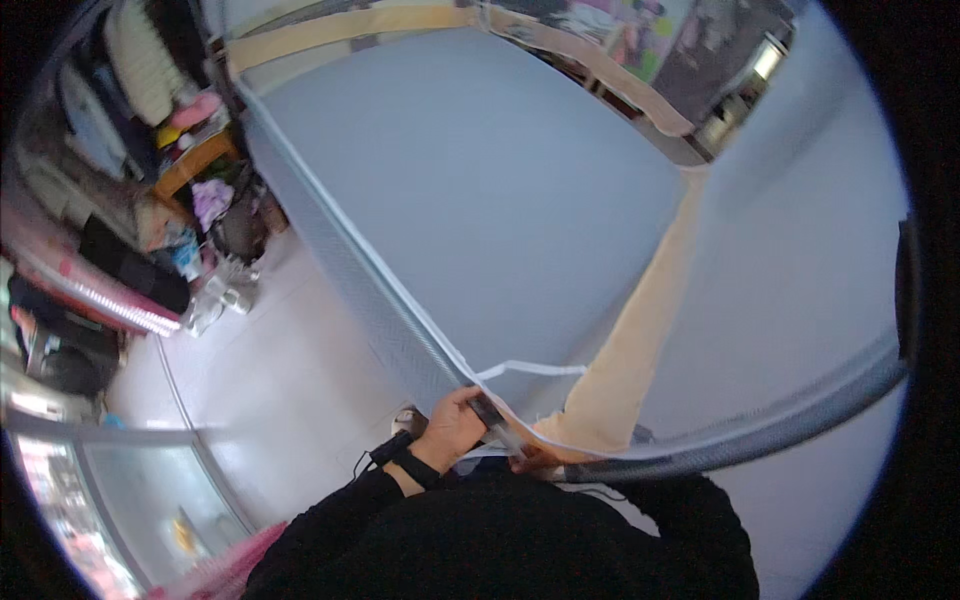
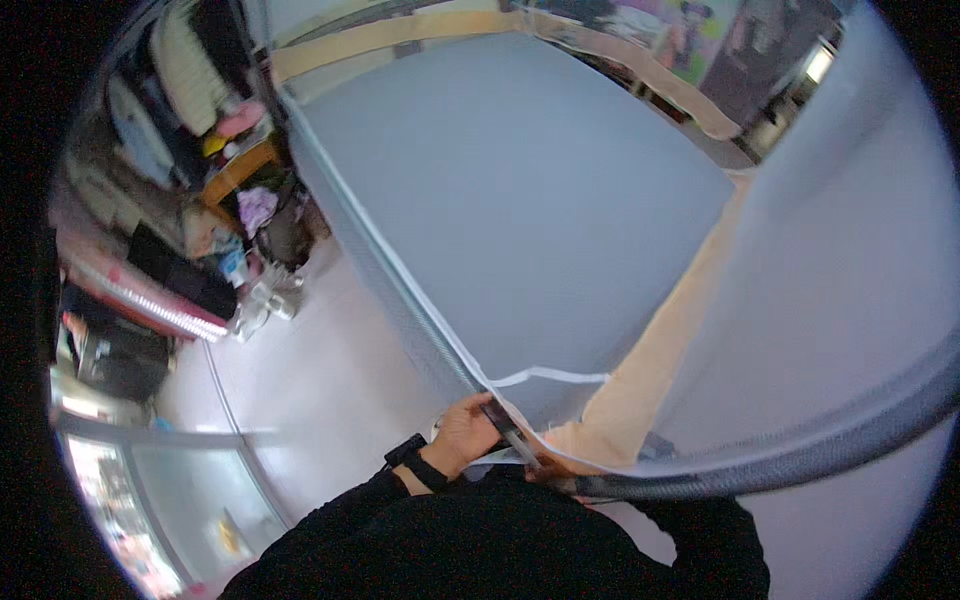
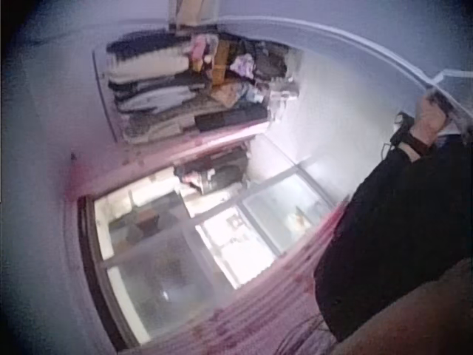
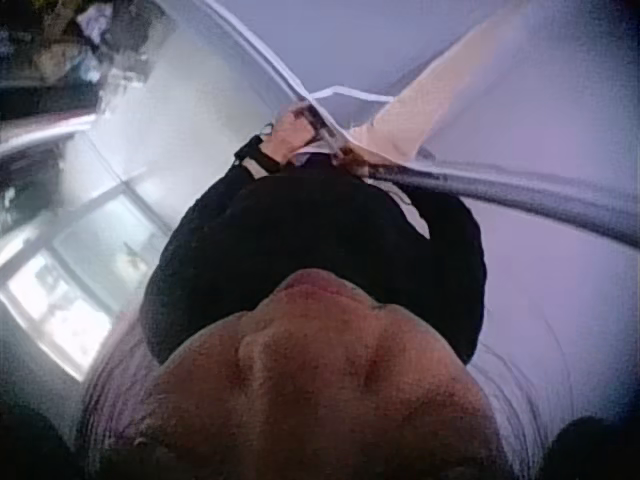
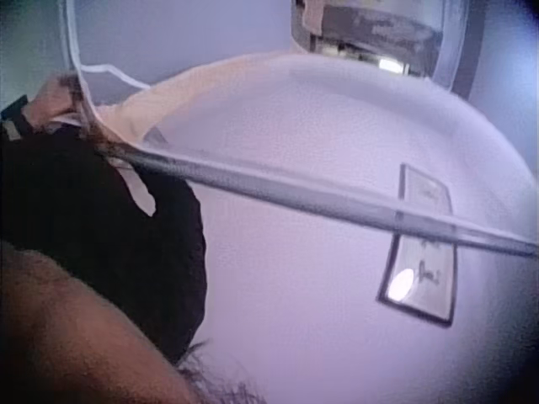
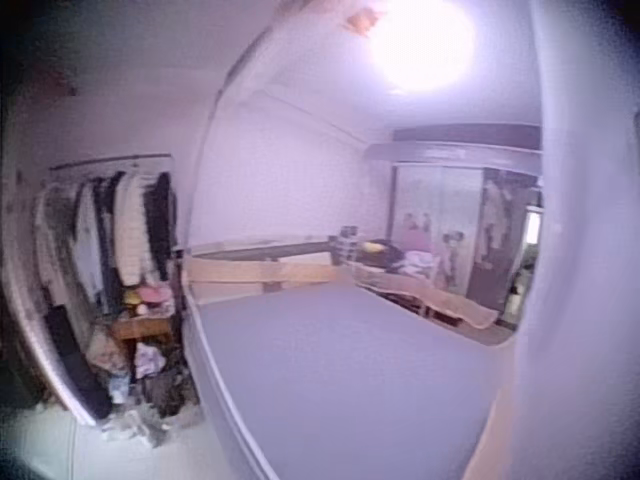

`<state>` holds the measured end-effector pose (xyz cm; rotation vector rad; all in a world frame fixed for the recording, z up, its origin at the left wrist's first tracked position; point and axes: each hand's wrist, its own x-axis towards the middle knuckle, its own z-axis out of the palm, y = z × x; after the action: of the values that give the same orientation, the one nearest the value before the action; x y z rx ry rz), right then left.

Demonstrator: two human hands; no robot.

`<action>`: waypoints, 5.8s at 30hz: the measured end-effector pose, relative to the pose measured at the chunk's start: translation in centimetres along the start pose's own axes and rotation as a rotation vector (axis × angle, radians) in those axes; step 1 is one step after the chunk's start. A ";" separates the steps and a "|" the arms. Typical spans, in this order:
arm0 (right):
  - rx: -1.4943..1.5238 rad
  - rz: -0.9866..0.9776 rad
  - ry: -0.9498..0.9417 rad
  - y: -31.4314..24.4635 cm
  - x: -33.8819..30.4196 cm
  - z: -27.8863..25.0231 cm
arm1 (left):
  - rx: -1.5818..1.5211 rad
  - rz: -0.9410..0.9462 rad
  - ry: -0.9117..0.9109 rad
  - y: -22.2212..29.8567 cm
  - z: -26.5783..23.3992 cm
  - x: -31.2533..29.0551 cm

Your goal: The person installs a small green fan inside a mosquito net tent by threading its power cord through the mesh and securing it with a white plastic clip. They then adjust the tent's fabric and frame to ensure the cord is properly routed.

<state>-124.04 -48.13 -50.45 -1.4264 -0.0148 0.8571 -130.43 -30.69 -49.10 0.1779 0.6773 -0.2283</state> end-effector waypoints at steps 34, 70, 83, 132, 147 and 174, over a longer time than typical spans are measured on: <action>-0.337 0.013 -0.067 1.5 2.6 -0.7 | -0.096 -0.050 -0.068 -3.8 0.2 4.5; -0.758 -0.047 -0.200 6.8 -5.2 -3.2 | -0.008 0.153 0.294 -3.3 3.4 2.7; -0.479 0.092 0.047 3.3 -10.9 -7.3 | -0.001 -0.082 0.125 -2.0 2.8 1.7; 1.076 -0.628 0.927 7.3 -15.5 4.9 | 2.438 0.986 -2.018 0.0 3.9 0.1; 1.008 -0.530 1.025 7.6 -15.2 5.0 | 2.324 1.786 -2.005 -6.0 3.2 -0.3; -0.030 -0.286 2.582 5.8 -7.5 3.1 | 2.092 0.077 -2.125 -9.4 2.3 6.0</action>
<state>-133.83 -49.97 -51.22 -1.4973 1.5799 -1.5930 -126.98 -41.15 -52.02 1.6016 -1.9499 -0.7562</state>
